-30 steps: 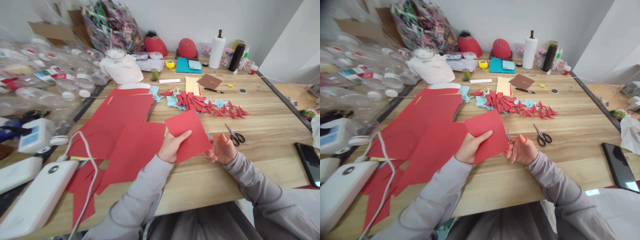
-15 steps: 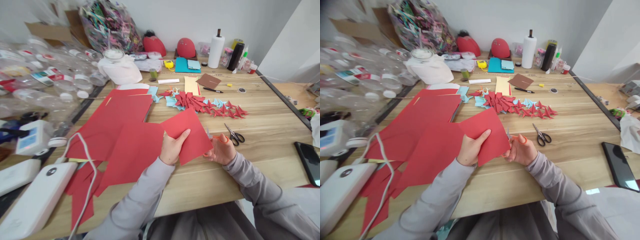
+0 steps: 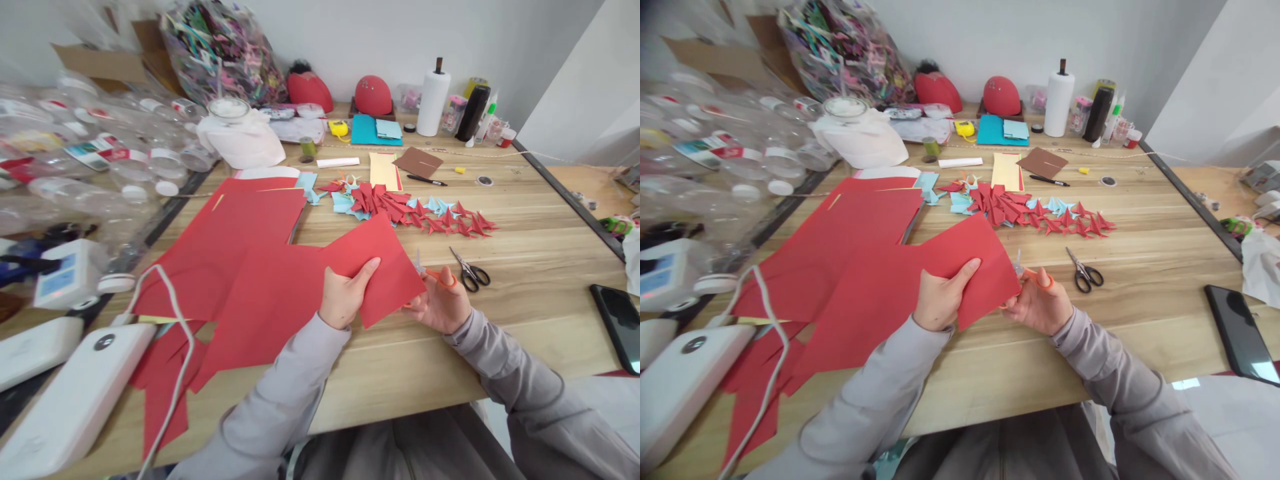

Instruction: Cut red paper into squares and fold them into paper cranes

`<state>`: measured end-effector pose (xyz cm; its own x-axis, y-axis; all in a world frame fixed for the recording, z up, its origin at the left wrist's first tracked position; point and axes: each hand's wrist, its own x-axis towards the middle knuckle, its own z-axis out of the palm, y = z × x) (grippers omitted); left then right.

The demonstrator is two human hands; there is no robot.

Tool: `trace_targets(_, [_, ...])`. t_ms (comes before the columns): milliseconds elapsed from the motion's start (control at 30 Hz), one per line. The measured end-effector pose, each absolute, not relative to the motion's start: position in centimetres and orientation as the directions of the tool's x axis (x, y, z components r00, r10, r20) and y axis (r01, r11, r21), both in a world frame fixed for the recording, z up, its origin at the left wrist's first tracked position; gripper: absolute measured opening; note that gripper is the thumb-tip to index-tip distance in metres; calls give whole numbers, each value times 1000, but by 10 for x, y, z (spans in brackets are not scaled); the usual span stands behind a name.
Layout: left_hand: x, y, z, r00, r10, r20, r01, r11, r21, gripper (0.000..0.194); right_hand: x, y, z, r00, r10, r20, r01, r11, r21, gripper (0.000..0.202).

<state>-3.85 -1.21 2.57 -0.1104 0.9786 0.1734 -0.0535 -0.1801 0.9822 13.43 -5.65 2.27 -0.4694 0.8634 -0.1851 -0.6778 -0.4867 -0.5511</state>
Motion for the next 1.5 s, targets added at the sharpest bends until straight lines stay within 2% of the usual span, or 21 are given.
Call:
trace_targets(100, [-40,-12,27,-99,981,167,-69,-174,982,33,135,-57,23,-466,864,-189,-668,-484,-566,54])
trace_targets(200, [-41,-13,28,-80,989,127,-119,-136,984,31,135,-57,20,-473,872,-126,-660,-446,-604,49])
trace_targets(333, [-38,-16,32,-4,999,-36,-301,33,953,40,137,-57,18,-538,843,6,-666,-421,-616,48])
trace_targets(433, [-36,-18,36,67,985,-161,-377,174,910,48,140,-56,18,-576,816,36,-664,-443,-602,47])
trace_targets(567, [-39,-17,38,186,951,-246,-415,303,858,47,144,-55,19,-564,826,8,-616,-414,-670,57])
trace_targets(700, [-45,-14,42,178,940,-292,-466,342,816,41,146,-54,19,-551,829,-98,-541,-444,-714,64])
trace_targets(833, [-44,-12,43,174,946,-273,-438,323,839,43,147,-54,19,-579,811,-80,-537,-453,-711,61])
trace_targets(967, [-40,-11,35,83,981,-175,-397,194,897,43,146,-53,19,-591,805,-56,-564,-462,-685,64])
trace_targets(1167, [-40,-11,26,7,998,-58,-320,57,946,36,143,-52,23,-591,805,-48,-608,-484,-630,47])
trace_targets(1500, [-40,-12,30,-29,999,-41,-306,31,952,33,137,-56,21,-455,886,-88,-649,-397,-648,40])
